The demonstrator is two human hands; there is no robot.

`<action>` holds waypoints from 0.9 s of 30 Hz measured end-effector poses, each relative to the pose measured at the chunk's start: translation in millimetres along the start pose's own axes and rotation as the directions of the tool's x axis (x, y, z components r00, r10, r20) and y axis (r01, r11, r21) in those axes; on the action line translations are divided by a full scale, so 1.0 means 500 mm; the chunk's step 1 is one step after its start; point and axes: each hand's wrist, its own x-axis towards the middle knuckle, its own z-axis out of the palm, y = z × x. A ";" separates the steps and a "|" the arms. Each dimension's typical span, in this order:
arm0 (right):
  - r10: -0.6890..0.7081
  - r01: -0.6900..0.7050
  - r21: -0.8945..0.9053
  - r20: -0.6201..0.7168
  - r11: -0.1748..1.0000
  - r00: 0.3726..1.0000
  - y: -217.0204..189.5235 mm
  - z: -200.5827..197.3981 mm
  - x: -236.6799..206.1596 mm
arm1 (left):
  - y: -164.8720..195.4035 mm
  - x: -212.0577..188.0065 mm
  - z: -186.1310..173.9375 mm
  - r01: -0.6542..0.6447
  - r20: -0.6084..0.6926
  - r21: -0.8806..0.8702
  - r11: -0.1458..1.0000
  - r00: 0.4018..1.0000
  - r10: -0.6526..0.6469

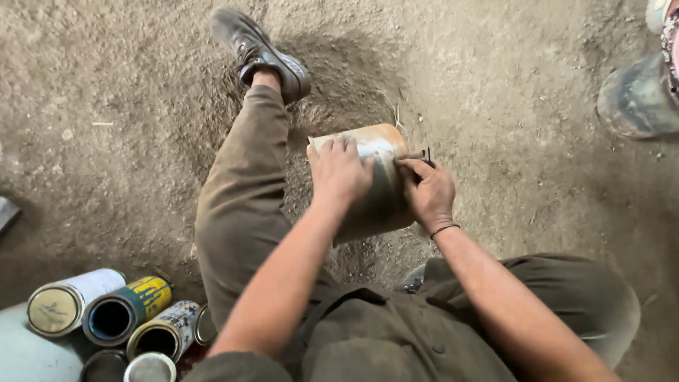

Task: The person sits on the ground and repeatedly scrapes the exterior surface of a metal pot using a small handheld tool. The person rotates the pot to access different areas while maintaining a steady scraping motion.

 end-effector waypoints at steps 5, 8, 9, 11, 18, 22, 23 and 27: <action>-0.006 0.011 0.120 -0.039 0.993 0.999 0.002 0.012 -0.002 | -0.007 0.008 0.033 0.192 -0.109 -0.049 0.980 0.974 -0.196; -0.001 0.012 0.169 -0.067 0.986 0.998 0.008 0.018 -0.003 | -0.036 0.020 0.050 0.307 -0.245 -0.228 0.924 0.900 -0.360; 0.019 -0.005 0.177 -0.077 0.984 0.997 0.009 0.020 -0.004 | -0.045 0.017 0.057 0.392 -0.172 -0.373 0.841 0.862 -0.478; 0.070 -0.055 0.205 -0.063 0.977 0.996 0.009 0.022 -0.007 | -0.060 0.014 0.071 0.506 -0.017 -0.461 0.729 0.816 -0.577; 0.142 -0.124 0.139 -0.123 0.982 0.982 -0.011 0.028 -0.045 | -0.088 0.069 0.065 0.439 0.094 -0.326 0.837 0.896 -0.433; 0.169 -0.152 0.138 -0.122 0.979 0.978 -0.013 0.030 -0.055 | -0.076 0.072 0.041 0.423 0.109 -0.295 0.857 0.906 -0.410; 0.198 -0.183 0.131 -0.111 0.974 0.974 -0.012 0.031 -0.047 | -0.073 0.069 0.035 0.444 0.133 -0.281 0.851 0.896 -0.424; 0.310 -0.311 -0.021 -0.024 0.950 0.950 -0.004 0.034 0.020 | -0.056 0.050 0.019 0.491 0.170 -0.260 0.831 0.871 -0.461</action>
